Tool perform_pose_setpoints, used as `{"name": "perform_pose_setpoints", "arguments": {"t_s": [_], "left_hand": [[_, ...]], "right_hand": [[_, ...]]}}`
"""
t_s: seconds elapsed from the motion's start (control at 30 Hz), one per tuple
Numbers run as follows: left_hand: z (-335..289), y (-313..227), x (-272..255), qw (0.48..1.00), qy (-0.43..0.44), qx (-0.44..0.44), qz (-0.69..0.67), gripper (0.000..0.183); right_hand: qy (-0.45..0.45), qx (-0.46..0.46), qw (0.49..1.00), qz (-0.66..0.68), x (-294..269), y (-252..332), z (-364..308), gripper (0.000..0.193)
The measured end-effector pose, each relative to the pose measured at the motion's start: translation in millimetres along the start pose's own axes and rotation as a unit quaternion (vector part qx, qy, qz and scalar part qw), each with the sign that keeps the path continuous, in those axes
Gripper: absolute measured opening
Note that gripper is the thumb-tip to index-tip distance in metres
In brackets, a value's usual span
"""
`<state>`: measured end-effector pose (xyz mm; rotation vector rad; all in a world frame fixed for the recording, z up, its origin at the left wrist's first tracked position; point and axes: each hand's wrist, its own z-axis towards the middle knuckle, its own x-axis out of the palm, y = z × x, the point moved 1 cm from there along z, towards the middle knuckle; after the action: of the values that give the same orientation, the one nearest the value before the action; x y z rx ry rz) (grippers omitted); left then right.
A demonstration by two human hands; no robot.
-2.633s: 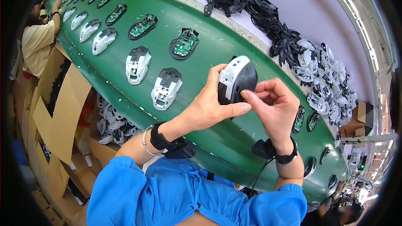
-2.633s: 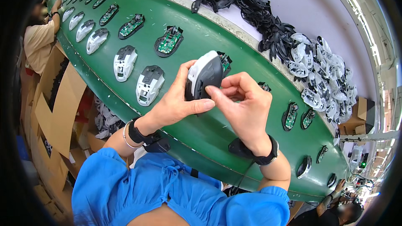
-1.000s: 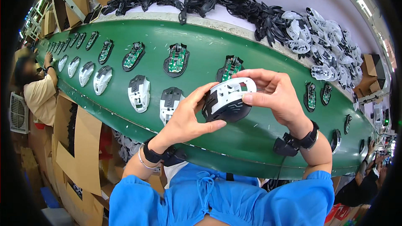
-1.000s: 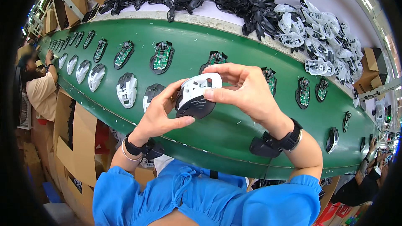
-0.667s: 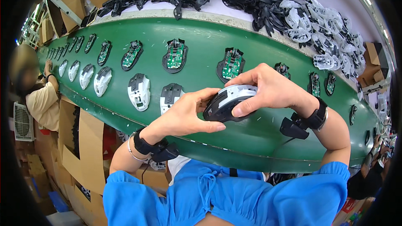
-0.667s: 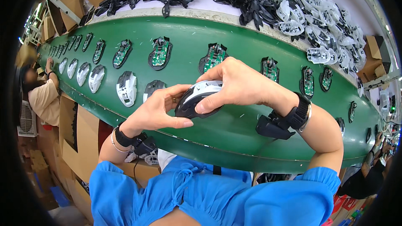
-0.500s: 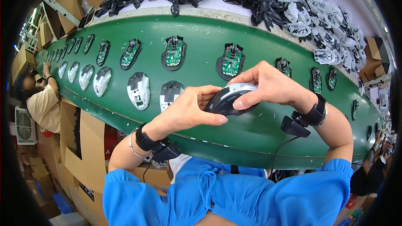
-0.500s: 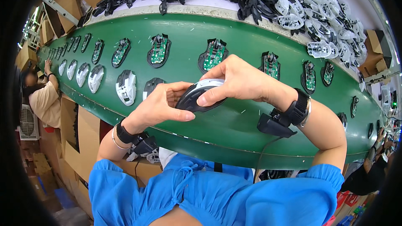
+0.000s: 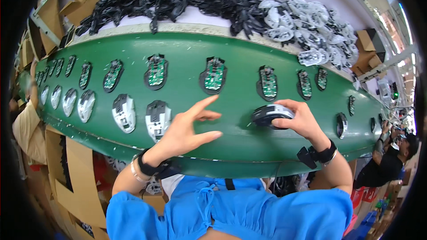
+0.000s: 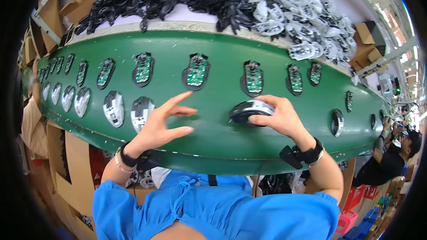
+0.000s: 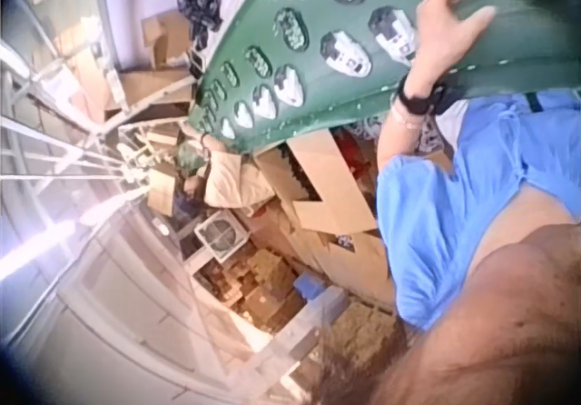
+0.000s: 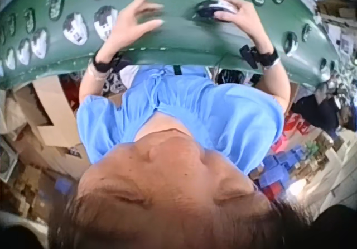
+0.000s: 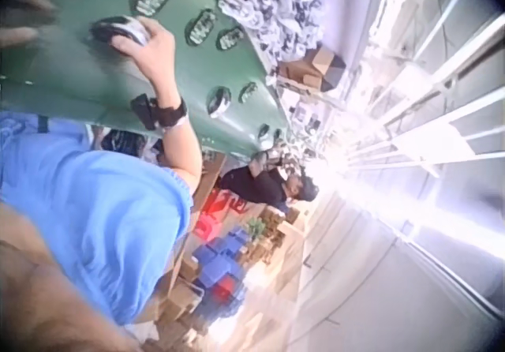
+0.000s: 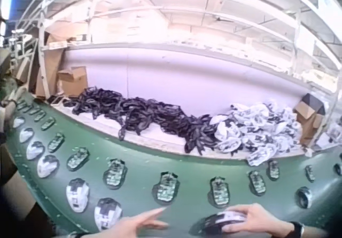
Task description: The person assembles small electronic devices on a green workbench. They pick up white plastic casings and black components, fit them together, and place the finished units into a cardboard box. The process is repeated for multiple units throughout the clip.
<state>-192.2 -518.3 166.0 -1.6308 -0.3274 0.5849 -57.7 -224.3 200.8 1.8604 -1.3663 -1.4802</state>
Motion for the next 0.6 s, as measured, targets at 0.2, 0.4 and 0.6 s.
{"name": "perform_pose_setpoints", "arguments": {"t_s": [0.2, 0.4, 0.6], "left_hand": [[-55, 26, -37, 0.976, -0.167, -0.003, 0.14, 0.041], [-71, 28, -53, 0.929, -0.272, 0.06, 0.245, 0.033], [-75, 42, -49, 0.914, -0.292, 0.045, 0.276, 0.032]], "right_hand": [[-0.349, 0.083, 0.906, -0.224, -90, -93, -59, 0.06], [-0.187, 0.337, 0.754, -0.531, -107, -121, -65, 0.073], [-0.184, 0.08, 0.784, -0.587, -82, -1, 22, 0.055]]}}
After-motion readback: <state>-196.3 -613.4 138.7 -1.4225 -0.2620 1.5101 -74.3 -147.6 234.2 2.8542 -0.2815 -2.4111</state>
